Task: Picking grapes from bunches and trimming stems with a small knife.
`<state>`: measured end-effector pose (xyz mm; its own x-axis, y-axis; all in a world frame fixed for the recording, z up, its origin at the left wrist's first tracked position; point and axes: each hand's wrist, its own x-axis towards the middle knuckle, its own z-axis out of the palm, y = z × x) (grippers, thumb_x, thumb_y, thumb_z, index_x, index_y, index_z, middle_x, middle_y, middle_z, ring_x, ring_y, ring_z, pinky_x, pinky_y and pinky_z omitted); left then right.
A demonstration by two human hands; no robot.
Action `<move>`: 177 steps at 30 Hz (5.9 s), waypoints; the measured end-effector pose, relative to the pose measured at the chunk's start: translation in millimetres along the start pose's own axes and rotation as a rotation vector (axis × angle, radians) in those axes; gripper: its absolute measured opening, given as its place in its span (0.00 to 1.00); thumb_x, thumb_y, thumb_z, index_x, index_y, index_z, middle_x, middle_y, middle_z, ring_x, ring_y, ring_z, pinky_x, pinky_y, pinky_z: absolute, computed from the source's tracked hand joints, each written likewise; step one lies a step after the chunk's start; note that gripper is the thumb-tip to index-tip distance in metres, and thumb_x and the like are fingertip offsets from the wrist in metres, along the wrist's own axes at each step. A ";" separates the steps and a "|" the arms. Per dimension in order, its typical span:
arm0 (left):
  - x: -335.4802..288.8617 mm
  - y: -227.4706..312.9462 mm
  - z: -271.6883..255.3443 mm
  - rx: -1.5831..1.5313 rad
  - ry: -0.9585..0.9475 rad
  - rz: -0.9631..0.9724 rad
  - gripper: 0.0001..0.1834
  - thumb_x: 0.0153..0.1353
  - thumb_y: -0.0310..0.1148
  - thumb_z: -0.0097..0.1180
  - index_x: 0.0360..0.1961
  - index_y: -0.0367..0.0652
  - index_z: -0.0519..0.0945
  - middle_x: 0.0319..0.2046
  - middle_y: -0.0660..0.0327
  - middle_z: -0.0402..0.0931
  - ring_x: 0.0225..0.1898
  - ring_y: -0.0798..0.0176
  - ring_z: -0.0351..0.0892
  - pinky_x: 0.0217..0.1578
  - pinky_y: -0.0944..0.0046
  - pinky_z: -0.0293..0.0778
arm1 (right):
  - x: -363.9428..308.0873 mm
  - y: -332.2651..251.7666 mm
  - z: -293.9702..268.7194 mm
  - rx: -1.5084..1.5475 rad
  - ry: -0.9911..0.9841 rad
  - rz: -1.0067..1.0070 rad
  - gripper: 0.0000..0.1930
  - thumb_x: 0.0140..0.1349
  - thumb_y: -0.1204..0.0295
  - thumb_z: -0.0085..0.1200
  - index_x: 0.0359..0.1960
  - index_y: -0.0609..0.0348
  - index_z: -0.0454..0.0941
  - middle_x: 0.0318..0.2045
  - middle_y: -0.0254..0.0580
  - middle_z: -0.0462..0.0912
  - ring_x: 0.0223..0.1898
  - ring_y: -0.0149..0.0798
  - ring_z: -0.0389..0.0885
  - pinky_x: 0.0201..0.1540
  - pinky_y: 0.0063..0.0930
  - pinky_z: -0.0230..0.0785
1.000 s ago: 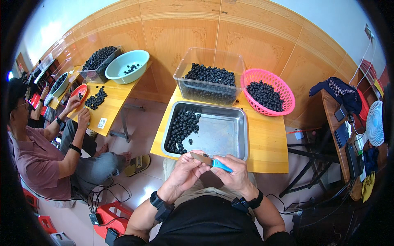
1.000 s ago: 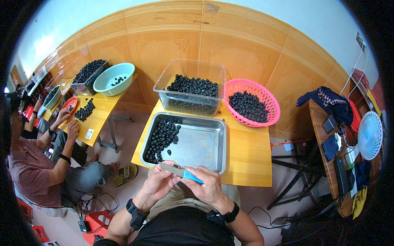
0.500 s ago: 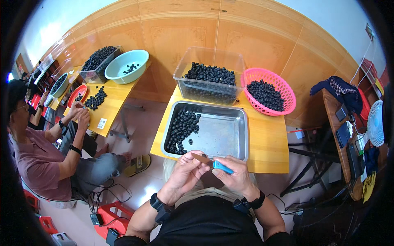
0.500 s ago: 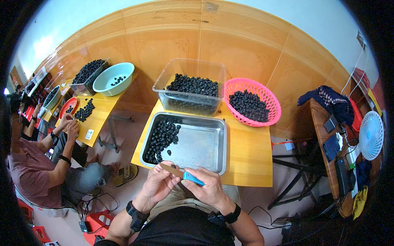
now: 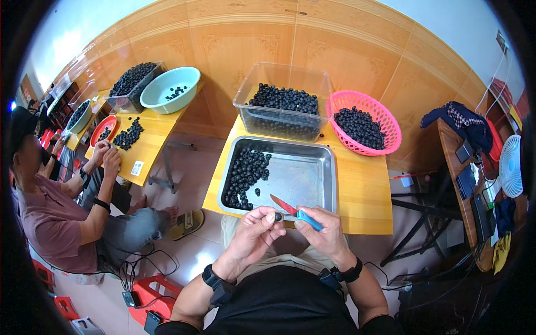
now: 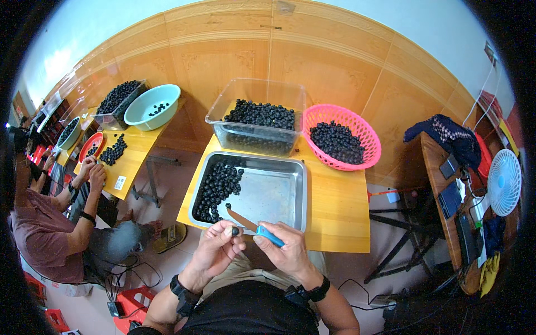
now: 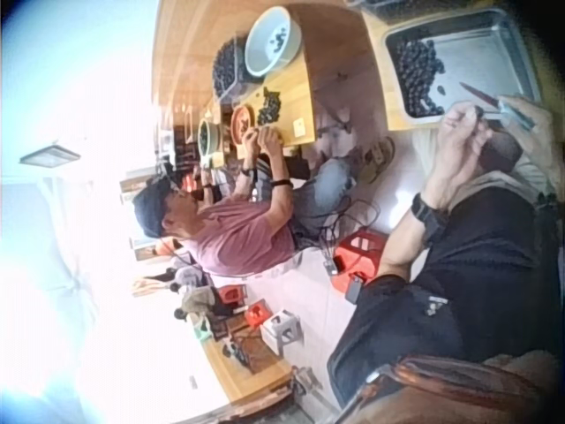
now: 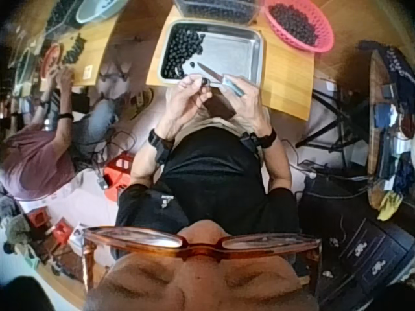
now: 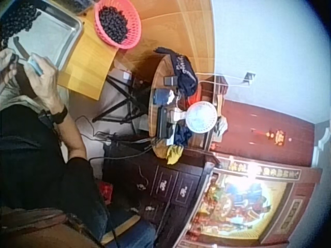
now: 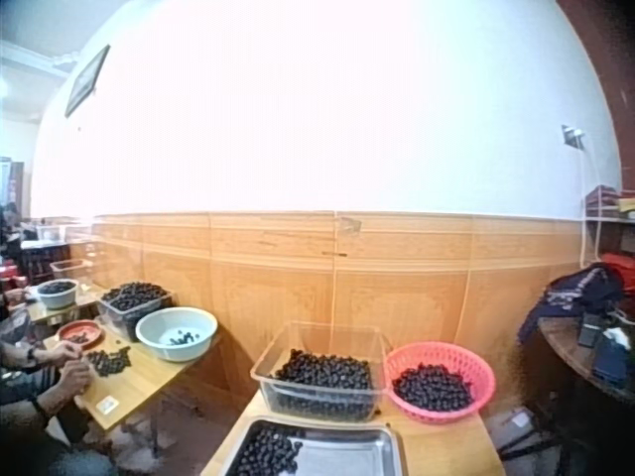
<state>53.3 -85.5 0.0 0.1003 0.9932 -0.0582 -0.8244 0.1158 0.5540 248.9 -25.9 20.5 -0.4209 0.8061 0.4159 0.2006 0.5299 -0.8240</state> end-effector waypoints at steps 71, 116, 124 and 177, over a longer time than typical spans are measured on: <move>55.4 21.1 -23.4 0.850 0.053 0.103 0.07 0.64 0.25 0.65 0.42 0.37 0.83 0.34 0.62 0.84 0.37 0.72 0.83 0.40 0.71 0.80 | -6.3 39.4 1.5 0.118 0.269 0.174 0.15 0.65 0.69 0.64 0.46 0.69 0.83 0.26 0.31 0.81 0.29 0.21 0.73 0.32 0.20 0.68; 6.4 7.0 10.7 -0.078 -0.057 0.057 0.08 0.70 0.31 0.58 0.44 0.38 0.81 0.35 0.61 0.80 0.36 0.68 0.80 0.42 0.66 0.82 | -4.3 41.9 0.2 0.044 0.242 0.092 0.18 0.67 0.63 0.63 0.48 0.68 0.83 0.34 0.48 0.86 0.34 0.34 0.84 0.37 0.28 0.75; 10.3 3.3 3.7 -0.030 -0.004 0.034 0.08 0.70 0.33 0.58 0.43 0.40 0.81 0.35 0.62 0.81 0.36 0.69 0.81 0.43 0.66 0.82 | 1.8 7.2 8.9 0.128 0.097 0.038 0.19 0.67 0.63 0.63 0.50 0.68 0.82 0.34 0.47 0.86 0.32 0.31 0.82 0.34 0.27 0.73; 86.9 35.0 -17.3 1.752 -0.059 0.343 0.10 0.60 0.25 0.60 0.42 0.36 0.85 0.35 0.55 0.85 0.35 0.55 0.85 0.38 0.61 0.81 | -11.7 59.0 -18.6 0.022 0.324 0.191 0.16 0.63 0.72 0.63 0.50 0.67 0.81 0.27 0.37 0.83 0.29 0.24 0.77 0.32 0.22 0.71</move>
<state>23.5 5.0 0.0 0.1191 0.9626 0.2432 0.6818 -0.2573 0.6848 282.0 0.8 -25.8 -0.0756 0.9333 0.3512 0.2282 0.3590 -0.9050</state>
